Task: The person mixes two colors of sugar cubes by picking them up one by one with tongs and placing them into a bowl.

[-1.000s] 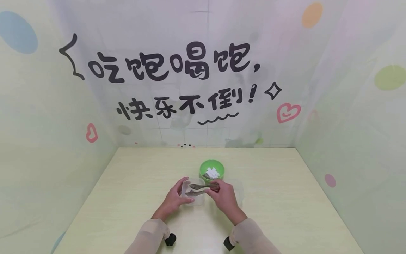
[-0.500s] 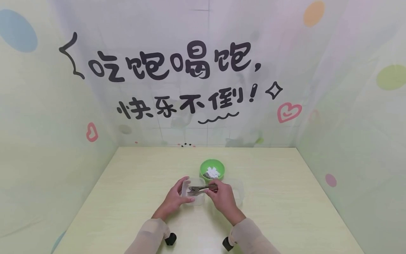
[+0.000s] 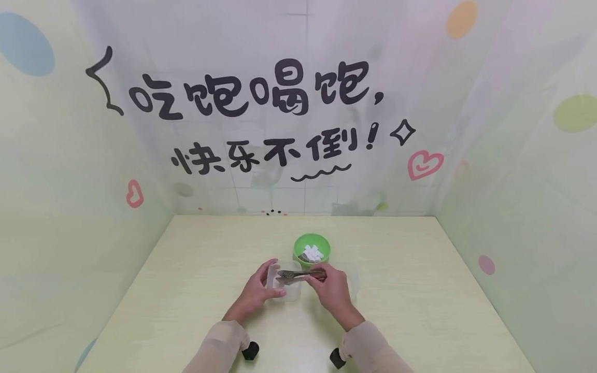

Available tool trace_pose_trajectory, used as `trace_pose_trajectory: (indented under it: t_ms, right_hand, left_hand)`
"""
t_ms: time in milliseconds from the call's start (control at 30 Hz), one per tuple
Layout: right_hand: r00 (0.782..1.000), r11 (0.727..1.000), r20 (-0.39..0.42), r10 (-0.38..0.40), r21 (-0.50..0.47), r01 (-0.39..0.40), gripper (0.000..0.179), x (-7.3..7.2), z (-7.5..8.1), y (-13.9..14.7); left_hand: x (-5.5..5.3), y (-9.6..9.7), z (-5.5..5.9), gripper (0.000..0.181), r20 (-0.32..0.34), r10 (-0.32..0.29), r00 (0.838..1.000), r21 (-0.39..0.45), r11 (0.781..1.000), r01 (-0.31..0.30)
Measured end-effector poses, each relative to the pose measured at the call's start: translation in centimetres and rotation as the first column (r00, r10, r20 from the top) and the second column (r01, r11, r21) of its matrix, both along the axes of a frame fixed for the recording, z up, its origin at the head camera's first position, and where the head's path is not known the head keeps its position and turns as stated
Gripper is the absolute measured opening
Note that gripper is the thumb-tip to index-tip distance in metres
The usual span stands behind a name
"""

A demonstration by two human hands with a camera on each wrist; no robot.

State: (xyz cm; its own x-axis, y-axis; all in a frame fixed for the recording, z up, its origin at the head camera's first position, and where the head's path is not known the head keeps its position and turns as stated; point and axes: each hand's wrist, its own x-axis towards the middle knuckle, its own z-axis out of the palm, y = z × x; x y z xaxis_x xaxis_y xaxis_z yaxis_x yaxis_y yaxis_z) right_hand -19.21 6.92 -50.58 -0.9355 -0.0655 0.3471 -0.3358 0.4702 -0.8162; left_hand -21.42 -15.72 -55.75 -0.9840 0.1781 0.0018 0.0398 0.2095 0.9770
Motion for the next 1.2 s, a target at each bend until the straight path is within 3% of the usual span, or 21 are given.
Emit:
trace_pose_trajectory:
  t_ms: [233,467,533,700,833,1200]
  right_hand:
    - [0.998,0.997,-0.066,0.007,-0.073,-0.012,0.02,0.0,0.4,0.7]
    - [1.0,0.985,-0.014,-0.002,-0.17,0.0,0.017,-0.1,0.5,1.5]
    - [1.0,0.982,-0.003,-0.012,-0.191,0.012,0.016,-0.1,0.7,1.6]
    - [1.0,0.972,-0.009,-0.027,-0.232,0.024,0.014,0.0,1.1,1.9]
    - [0.998,0.966,-0.051,-0.042,-0.257,0.028,0.016,0.0,1.1,2.0]
    - [0.985,0.953,-0.117,-0.129,-0.291,0.09,0.018,-0.1,0.8,2.8]
  left_hand:
    - [-0.1,0.0,-0.1,0.089,-0.025,-0.004,1.0,-0.009,1.0,0.004]
    - [0.1,0.0,-0.1,0.089,-0.017,0.005,1.0,-0.007,1.0,-0.006]
    - [0.3,0.0,0.4,0.088,-0.012,0.002,1.0,-0.002,1.0,-0.002]
    - [0.2,-0.1,0.3,0.088,-0.019,-0.005,1.0,0.006,1.0,0.005]
    - [-0.1,-0.2,-0.3,0.088,-0.023,0.003,1.0,-0.01,1.0,-0.003]
    - [0.0,-0.2,0.2,0.09,0.015,-0.018,1.0,-0.04,0.999,0.018]
